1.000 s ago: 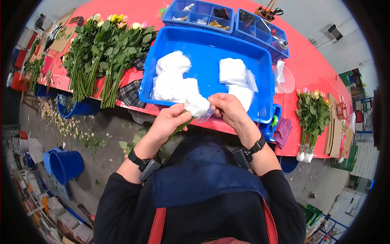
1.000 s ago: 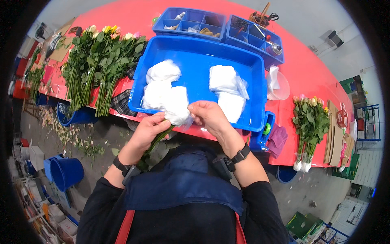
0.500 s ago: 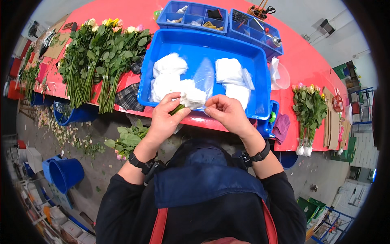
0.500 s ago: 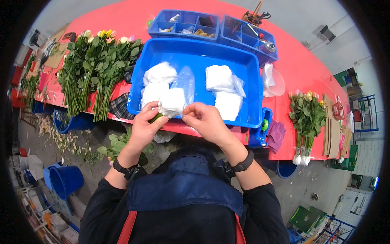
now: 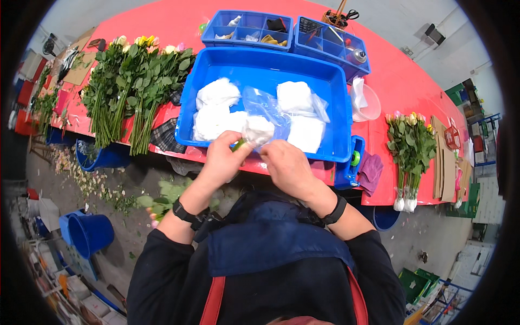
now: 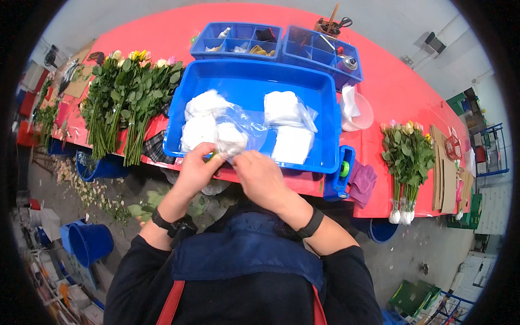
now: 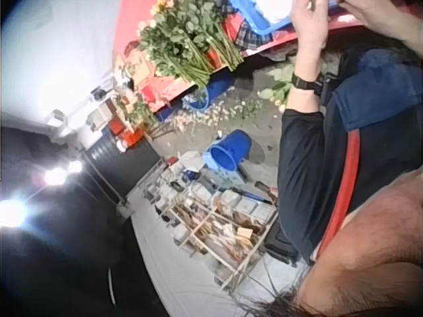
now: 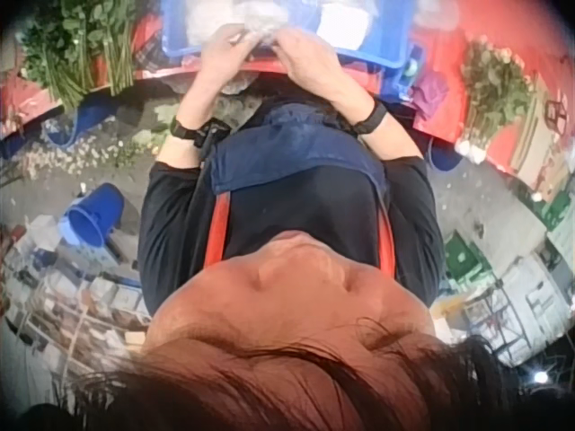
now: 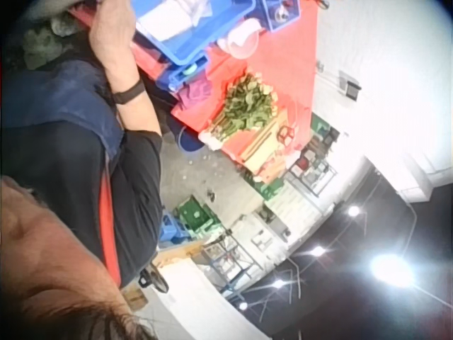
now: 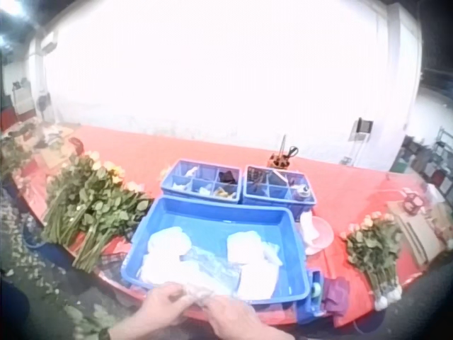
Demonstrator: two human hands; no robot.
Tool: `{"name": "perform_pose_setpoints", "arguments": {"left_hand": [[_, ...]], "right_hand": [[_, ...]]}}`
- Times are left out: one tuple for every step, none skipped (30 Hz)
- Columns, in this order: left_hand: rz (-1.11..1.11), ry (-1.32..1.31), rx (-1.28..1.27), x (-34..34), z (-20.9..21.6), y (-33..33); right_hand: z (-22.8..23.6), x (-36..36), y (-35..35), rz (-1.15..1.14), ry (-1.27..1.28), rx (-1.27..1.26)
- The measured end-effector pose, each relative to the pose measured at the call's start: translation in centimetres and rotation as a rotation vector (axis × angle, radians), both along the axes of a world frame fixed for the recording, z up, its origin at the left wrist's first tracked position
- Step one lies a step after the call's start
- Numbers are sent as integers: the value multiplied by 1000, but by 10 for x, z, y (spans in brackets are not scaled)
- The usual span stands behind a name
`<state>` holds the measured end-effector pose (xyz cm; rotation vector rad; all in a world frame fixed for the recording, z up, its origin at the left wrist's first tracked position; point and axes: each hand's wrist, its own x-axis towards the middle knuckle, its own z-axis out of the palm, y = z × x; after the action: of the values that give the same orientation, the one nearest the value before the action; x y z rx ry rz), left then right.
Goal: Wrapping flower stems with wet absorbent towels and plastic sleeves to maintain hydration.
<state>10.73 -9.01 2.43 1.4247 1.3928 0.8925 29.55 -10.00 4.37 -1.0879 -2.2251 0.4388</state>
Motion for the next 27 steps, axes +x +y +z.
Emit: {"name": "perform_pose_setpoints", "arguments": {"left_hand": [[-14, -201, -236, 5, 11, 5], [-76, -320, -338, 6, 13, 8], [-140, -436, -440, 9, 14, 10], [-146, -427, -440, 17, 7, 10], [-69, -459, -312, 25, -7, 8], [0, -493, -188, 38, -13, 6], [83, -309, -81, 52, -16, 4], [83, -340, -33, 68, -6, 2], [82, -371, 14, 81, 5, -1], [72, -363, 12, 88, 5, -2], [46, -432, -86, 91, 6, -1], [20, -499, -185, 95, 7, -1], [13, -488, -185, 100, 6, -1], [13, -485, -248, 107, 4, -2], [13, -481, -313, 114, 4, -3], [10, -506, -344, 125, 3, -4], [-6, -493, -355, 138, 1, -6], [-31, -548, -417, 151, -1, -10], [-55, -604, -481, 162, -3, -14], [-88, -558, -455, 171, -12, -17], [-97, -542, -456, 174, -20, -23], [-156, -571, -455, 173, -28, -30], [-220, -605, -462, 179, -28, -38], [-313, -620, -450, 185, -26, -49], [-288, -612, -389, 197, -27, -56], [-356, -453, -295, 206, -25, -61], [-422, -295, -198, 213, -25, -66]], "right_hand": [[-10, 11, 1, -7, 5, 3], [-19, 19, 1, 10, 110, -22], [-26, 26, 1, 25, 215, -45], [-33, 29, -3, 47, 268, -83], [-28, 26, -7, 51, 278, -80], [-18, 26, -12, 130, 339, -107], [-9, 24, -17, 209, 400, -133], [-3, 24, -18, 262, 424, 1], [-2, 29, -21, 264, 396, 32], [-5, 40, -24, 256, 374, -85], [-8, 51, -26, 253, 353, -198], [-10, 64, -28, 248, 363, -193], [-13, 76, -32, 132, 343, -564], [-16, 86, -37, 10, 316, -936], [-25, 91, -44, 4, 332, -936], [-40, 95, -52, 101, 340, -933], [-55, 96, -60, 190, 350, -930], [-63, 94, -66, 275, 469, -1016], [-70, 94, -68, 203, 508, -1187], [-78, 99, -72, 146, 603, -1176], [-81, 104, -76, 97, 700, -1156], [-84, 113, -81, 94, 719, -1150], [-86, 125, -84, 91, 661, -1122], [-87, 135, -87, 88, 603, -1095], [-88, 143, -88, 76, 619, -1092], [-85, 152, -91, 128, 517, -1099], [-84, 159, -94, 179, 415, -1103]]}}
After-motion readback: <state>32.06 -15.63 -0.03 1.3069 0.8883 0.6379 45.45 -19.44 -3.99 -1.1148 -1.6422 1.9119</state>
